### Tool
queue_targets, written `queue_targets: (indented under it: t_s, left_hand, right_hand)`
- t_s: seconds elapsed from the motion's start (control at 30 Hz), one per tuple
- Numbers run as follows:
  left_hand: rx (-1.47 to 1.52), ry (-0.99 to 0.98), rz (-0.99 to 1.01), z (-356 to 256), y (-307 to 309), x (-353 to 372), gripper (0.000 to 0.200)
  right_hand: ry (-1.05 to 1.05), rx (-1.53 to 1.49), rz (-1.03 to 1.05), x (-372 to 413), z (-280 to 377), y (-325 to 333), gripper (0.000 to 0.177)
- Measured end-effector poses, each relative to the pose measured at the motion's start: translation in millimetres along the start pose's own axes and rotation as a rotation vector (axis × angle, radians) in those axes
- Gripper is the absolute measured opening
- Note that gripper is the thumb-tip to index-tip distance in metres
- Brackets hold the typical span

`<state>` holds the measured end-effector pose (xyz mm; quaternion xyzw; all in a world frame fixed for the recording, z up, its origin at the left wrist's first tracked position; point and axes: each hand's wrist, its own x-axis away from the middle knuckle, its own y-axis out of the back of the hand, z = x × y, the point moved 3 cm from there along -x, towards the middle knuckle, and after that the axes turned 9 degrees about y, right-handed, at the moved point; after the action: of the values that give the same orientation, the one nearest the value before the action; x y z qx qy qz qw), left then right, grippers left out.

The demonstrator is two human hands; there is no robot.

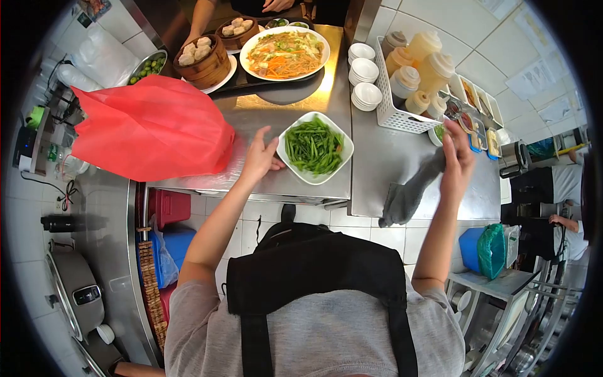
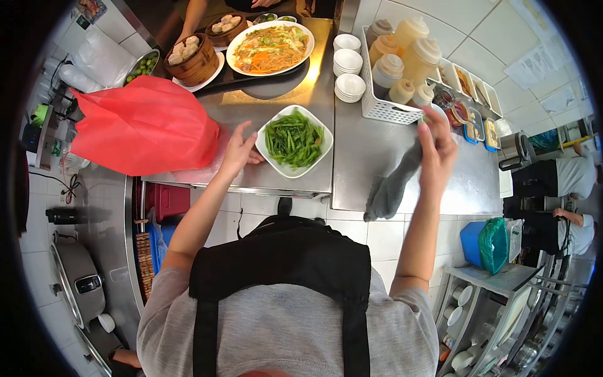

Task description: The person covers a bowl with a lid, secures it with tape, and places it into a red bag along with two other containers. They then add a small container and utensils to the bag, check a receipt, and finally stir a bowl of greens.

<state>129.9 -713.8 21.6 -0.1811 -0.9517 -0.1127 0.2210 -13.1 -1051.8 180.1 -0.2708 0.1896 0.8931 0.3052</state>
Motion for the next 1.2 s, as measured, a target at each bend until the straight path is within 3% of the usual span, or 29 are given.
queue_targets:
  t_s: [0.07,0.1,0.13,0.2,0.27,0.3,0.37,0.5,0.57,0.63,0.73,0.8,0.87,0.97,1.03,1.2]
  left_hand:
    - [0.154,0.002,-0.053,-11.5,4.5,1.6,0.044]
    - [0.192,0.057,-0.015,-11.2,1.8,1.1,0.04]
    - [0.191,0.061,-0.009,-7.7,1.7,-4.9,0.04]
    - [0.063,-0.015,0.077,-1.5,-2.2,-20.4,0.039]
    - [-0.066,-0.086,0.058,-11.2,-0.9,-22.0,0.037]
    - [-0.194,-0.158,0.033,-15.6,-0.5,-22.2,0.036]
    - [-0.25,-0.209,0.014,-17.0,1.0,-26.7,0.035]
    - [-0.374,-0.281,-0.03,-19.1,0.0,-29.6,0.035]
    - [-0.415,-0.324,-0.079,-20.5,-1.2,-25.8,0.036]
    - [-0.458,-0.371,-0.13,-26.9,-2.2,-20.2,0.037]
    - [-0.414,-0.284,-0.106,-33.6,-2.4,-15.9,0.038]
    - [-0.451,-0.278,-0.087,-35.1,-1.0,-18.2,0.038]
    - [-0.52,-0.326,-0.045,-40.6,1.1,-25.3,0.037]
    - [-0.631,-0.445,0.059,-48.6,-1.1,-40.2,0.037]
    - [-0.704,-0.495,0.196,-55.9,-4.6,-51.6,0.037]
    - [-0.846,-0.534,0.249,-69.4,-9.7,-54.2,0.037]
  right_hand:
    - [-0.258,-0.144,0.13,-4.1,-31.1,-35.7,0.023]
    - [-0.423,-0.418,0.112,0.0,-59.6,-59.3,0.018]
    - [-0.473,-0.339,0.189,2.0,-84.3,-78.1,0.019]
    - [-0.364,-0.026,0.344,7.1,-105.2,-115.5,0.017]
    - [0.007,0.241,0.552,12.8,-99.3,-134.4,0.018]
    - [0.004,0.243,0.555,15.7,-99.5,-134.0,0.018]
    - [0.306,0.206,0.724,20.4,-72.5,-136.0,0.027]
    - [0.253,0.284,0.912,33.4,-70.8,-137.3,0.028]
    - [0.333,0.483,0.974,41.7,-75.6,-138.8,0.026]
    - [0.326,0.514,0.967,56.2,-73.0,-136.9,0.025]
    - [0.254,0.51,0.949,69.7,-64.4,-133.2,0.024]
    - [0.028,0.239,0.876,62.3,-70.1,-129.3,0.023]
    - [0.029,0.243,0.768,36.8,-76.5,-130.9,0.021]
    - [0.141,0.252,0.728,1.0,-82.1,-142.0,0.019]
    - [0.314,0.203,0.876,-6.0,-88.7,-161.0,0.019]
    - [0.453,0.19,1.081,1.3,-83.8,-188.3,0.022]
